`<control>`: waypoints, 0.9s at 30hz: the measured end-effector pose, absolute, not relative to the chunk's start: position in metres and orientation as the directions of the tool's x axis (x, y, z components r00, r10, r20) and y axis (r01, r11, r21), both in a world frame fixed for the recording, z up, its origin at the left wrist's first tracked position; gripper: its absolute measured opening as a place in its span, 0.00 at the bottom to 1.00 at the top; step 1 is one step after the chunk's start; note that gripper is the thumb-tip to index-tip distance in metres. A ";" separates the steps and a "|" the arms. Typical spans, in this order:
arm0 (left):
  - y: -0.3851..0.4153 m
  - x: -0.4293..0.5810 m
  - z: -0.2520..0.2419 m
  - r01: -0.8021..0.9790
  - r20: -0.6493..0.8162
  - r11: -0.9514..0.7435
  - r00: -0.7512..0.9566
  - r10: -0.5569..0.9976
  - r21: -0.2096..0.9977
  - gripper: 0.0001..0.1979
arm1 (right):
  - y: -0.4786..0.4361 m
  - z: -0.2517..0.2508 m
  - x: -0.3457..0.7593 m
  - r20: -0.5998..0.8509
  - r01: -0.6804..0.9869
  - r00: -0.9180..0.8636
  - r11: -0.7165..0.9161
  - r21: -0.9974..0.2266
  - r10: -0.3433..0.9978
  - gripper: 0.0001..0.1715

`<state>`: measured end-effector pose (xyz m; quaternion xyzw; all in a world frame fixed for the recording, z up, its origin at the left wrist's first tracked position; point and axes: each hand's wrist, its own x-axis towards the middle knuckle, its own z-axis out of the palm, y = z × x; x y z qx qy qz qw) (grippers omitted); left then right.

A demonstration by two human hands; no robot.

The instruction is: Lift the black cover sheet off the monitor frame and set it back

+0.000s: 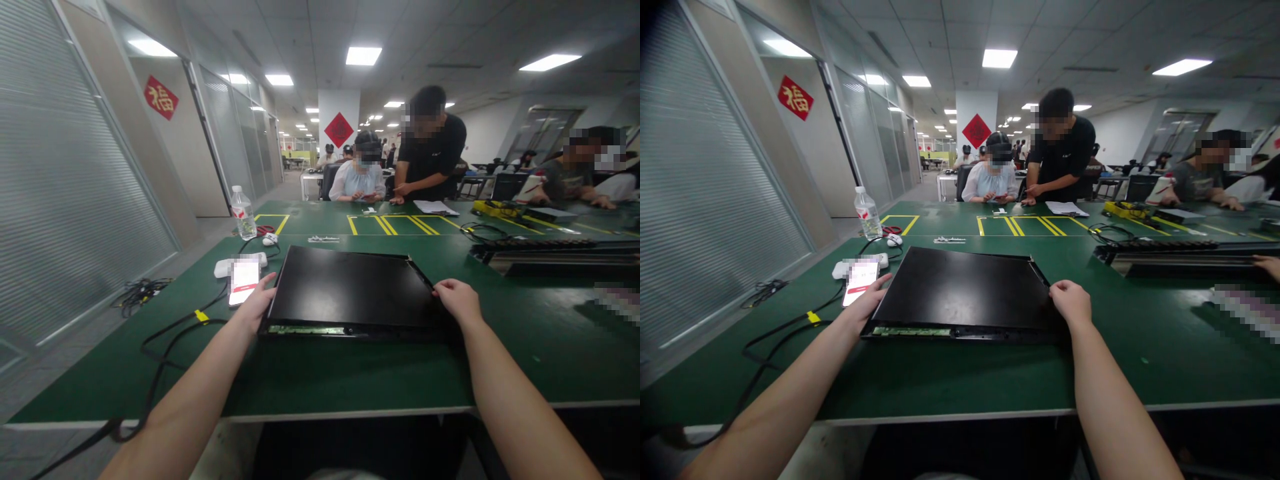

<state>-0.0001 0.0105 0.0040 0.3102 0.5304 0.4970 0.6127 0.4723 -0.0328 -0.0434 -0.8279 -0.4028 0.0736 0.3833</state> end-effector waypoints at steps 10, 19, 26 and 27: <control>-0.003 0.002 0.012 -0.178 -0.281 0.284 0.045 0.959 0.942 0.34 | -0.034 -0.042 0.470 0.173 0.605 0.670 -0.395 -0.692 0.722 0.08; 0.001 0.001 0.007 -0.160 -0.199 0.206 0.059 0.978 0.965 0.29 | -0.031 -0.045 0.473 0.208 0.625 0.667 -0.385 -0.679 0.716 0.07; -0.003 0.006 0.015 -0.170 -0.190 0.189 0.007 0.982 0.967 0.24 | -0.032 -0.042 0.470 0.167 0.618 0.667 -0.413 -0.669 0.726 0.09; -0.003 0.007 0.017 -0.189 -0.186 0.187 0.020 0.982 0.964 0.25 | -0.032 -0.042 0.470 0.169 0.620 0.666 -0.413 -0.667 0.727 0.10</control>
